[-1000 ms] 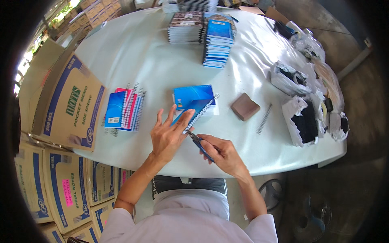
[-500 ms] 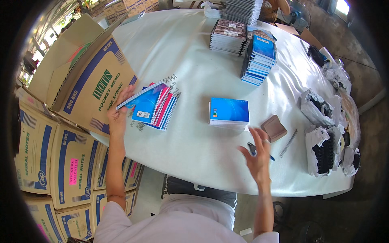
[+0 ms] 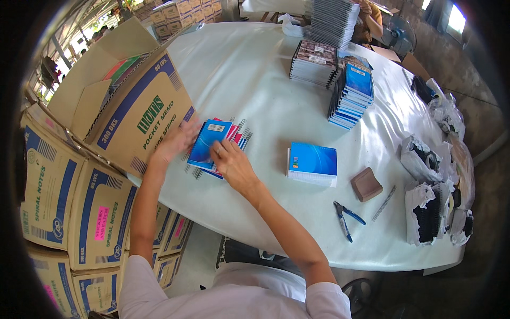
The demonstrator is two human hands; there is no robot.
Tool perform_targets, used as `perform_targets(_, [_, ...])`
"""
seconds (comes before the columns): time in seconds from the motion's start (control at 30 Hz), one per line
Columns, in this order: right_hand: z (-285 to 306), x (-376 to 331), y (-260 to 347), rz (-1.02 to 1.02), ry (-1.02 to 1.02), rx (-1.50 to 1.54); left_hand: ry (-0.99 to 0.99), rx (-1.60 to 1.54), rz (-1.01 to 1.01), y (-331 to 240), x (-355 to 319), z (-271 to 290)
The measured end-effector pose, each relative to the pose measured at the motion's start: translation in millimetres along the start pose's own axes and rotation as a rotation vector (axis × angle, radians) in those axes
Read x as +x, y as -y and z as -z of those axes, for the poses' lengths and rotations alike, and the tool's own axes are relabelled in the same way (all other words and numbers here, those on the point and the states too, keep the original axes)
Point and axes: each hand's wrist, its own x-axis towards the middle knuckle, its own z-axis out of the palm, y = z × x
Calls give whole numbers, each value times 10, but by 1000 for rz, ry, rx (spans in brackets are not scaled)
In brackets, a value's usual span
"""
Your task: The person uses pliers to extract damaged spiral bindings from small notebooks and inserts new spiral bindings by hand.
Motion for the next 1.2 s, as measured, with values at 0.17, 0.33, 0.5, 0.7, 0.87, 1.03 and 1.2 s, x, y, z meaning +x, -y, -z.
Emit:
perform_targets(0.17, [399, -493, -248, -258, -86, -12, 13, 268, -26, 144, -161, -167])
perform_targets(0.33, [1573, -1233, -1172, -954, -201, -540, 15, 302, -6, -56, -208, -543])
perform_targets(0.5, [1712, -1545, -1481, -1412, 73, 329, -51, 382, -112, 63, -121, -607])
perform_targets(0.7, [1676, -1397, -1424, -1338, 98, 319, -484, 835, -572, -71, -297, -1063])
perform_targets(0.87, [1605, -1395, -1254, -1053, 126, -346, -414, 902, -789, -195, -714, -1679])
perform_targets(1.03, [1586, -1317, -1246, -1207, 204, -40, -310, 871, -832, -74, -842, -1932])
perform_targets(1.2, [1660, -1395, -1434, -1367, 59, 292, -280, 795, -775, 36, -865, -1989])
